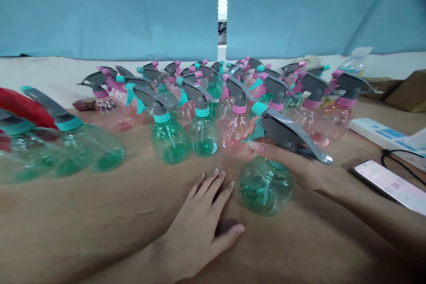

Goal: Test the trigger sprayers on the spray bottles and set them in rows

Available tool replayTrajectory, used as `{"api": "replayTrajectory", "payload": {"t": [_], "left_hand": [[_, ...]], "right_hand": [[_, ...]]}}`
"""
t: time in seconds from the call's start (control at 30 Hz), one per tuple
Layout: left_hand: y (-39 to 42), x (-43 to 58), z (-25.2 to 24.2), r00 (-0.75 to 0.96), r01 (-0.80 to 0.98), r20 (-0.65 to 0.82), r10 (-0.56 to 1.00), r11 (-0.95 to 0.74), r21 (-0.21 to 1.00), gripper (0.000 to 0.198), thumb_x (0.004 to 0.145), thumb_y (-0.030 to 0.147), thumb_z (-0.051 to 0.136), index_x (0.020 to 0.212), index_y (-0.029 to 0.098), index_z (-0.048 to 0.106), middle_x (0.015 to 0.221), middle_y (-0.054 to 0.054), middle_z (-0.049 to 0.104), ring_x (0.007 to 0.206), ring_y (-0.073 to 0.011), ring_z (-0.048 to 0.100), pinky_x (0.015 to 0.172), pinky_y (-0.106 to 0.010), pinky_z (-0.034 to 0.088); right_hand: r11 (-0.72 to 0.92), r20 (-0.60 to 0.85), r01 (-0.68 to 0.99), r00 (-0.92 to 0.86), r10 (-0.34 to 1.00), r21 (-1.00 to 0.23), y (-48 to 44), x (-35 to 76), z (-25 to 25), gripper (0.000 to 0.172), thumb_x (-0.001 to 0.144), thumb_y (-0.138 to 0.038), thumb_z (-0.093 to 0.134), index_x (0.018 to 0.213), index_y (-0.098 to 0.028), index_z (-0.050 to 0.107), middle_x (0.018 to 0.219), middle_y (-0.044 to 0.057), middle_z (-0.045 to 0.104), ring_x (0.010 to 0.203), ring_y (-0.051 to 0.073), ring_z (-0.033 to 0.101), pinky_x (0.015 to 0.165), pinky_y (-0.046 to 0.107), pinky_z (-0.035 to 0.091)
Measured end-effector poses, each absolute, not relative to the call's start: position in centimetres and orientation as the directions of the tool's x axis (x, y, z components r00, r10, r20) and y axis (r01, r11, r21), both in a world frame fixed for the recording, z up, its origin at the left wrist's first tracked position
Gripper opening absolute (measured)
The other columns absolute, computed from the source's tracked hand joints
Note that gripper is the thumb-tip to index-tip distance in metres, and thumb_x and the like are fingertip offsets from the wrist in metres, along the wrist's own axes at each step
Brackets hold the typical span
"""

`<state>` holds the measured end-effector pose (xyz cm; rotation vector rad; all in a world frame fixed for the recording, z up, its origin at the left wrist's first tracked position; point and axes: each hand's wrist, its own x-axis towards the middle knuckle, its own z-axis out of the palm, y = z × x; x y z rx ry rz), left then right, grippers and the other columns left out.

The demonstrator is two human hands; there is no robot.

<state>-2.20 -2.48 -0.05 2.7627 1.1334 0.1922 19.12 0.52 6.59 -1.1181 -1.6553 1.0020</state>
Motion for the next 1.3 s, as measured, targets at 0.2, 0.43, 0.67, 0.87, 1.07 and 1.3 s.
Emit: {"api": "replayTrajectory", "payload": {"t": [0.2,0.43,0.67,0.87,1.07,1.3], "left_hand": [[-2.5,-2.2,0.0,0.710,0.678,0.077,0.700,-0.709,0.192,0.064,0.092,0.055,0.041,0.141,0.015,0.033,0.148,-0.012,0.030,0.136,-0.0289,0.023,0.107,-0.049,0.026],[-2.6,-2.3,0.1,0.713,0.674,0.086,0.696,-0.714,0.189,0.064,0.092,0.055,0.041,0.140,0.014,0.034,0.147,-0.012,0.031,0.136,-0.0282,0.024,0.107,-0.048,0.026],[-2.5,-2.2,0.0,0.713,0.679,0.078,0.697,-0.713,0.174,0.063,0.092,0.055,0.041,0.140,0.015,0.035,0.147,-0.012,0.031,0.136,-0.0278,0.024,0.107,-0.048,0.026],[-2.6,-2.3,0.0,0.709,0.681,0.081,0.701,-0.710,0.180,0.062,0.093,0.055,0.040,0.139,0.014,0.036,0.148,-0.013,0.029,0.136,-0.0290,0.024,0.107,-0.049,0.026],[-2.6,-2.2,0.1,0.712,0.677,0.082,0.698,-0.712,0.187,0.062,0.092,0.055,0.041,0.139,0.014,0.036,0.147,-0.013,0.031,0.136,-0.0290,0.025,0.107,-0.049,0.025],[-2.6,-2.3,0.0,0.710,0.678,0.075,0.700,-0.709,0.194,0.063,0.092,0.056,0.040,0.139,0.014,0.036,0.148,-0.013,0.030,0.135,-0.0294,0.025,0.107,-0.050,0.027]], "right_hand": [[0.347,0.290,0.239,-0.243,0.926,-0.907,0.9,20.3,5.1,0.007,0.086,-0.034,0.055,0.086,-0.028,0.059,0.073,-0.002,0.056,0.071,0.017,0.054,0.067,0.032,0.045],[0.366,0.309,0.269,-0.232,0.922,-0.891,0.7,19.8,6.0,0.015,0.080,-0.042,0.060,0.084,-0.029,0.063,0.068,-0.002,0.058,0.067,0.019,0.057,0.064,0.033,0.047],[0.365,0.306,0.275,-0.234,0.923,-0.889,-0.1,18.7,8.1,0.020,0.078,-0.046,0.060,0.089,-0.030,0.068,0.074,0.000,0.067,0.082,0.022,0.064,0.078,0.037,0.050],[0.372,0.320,0.219,-0.239,0.917,-0.902,0.3,18.5,7.8,0.022,0.080,-0.040,0.062,0.098,-0.030,0.066,0.075,-0.001,0.069,0.089,0.020,0.065,0.090,0.038,0.047],[0.356,0.301,0.203,-0.256,0.918,-0.912,0.2,18.4,7.9,0.024,0.079,-0.041,0.063,0.100,-0.029,0.066,0.084,0.000,0.071,0.091,0.021,0.065,0.092,0.040,0.046],[0.353,0.308,0.167,-0.247,0.919,-0.921,0.4,18.4,7.4,0.028,0.077,-0.041,0.064,0.102,-0.029,0.065,0.091,0.001,0.070,0.094,0.020,0.064,0.092,0.038,0.046]]}}
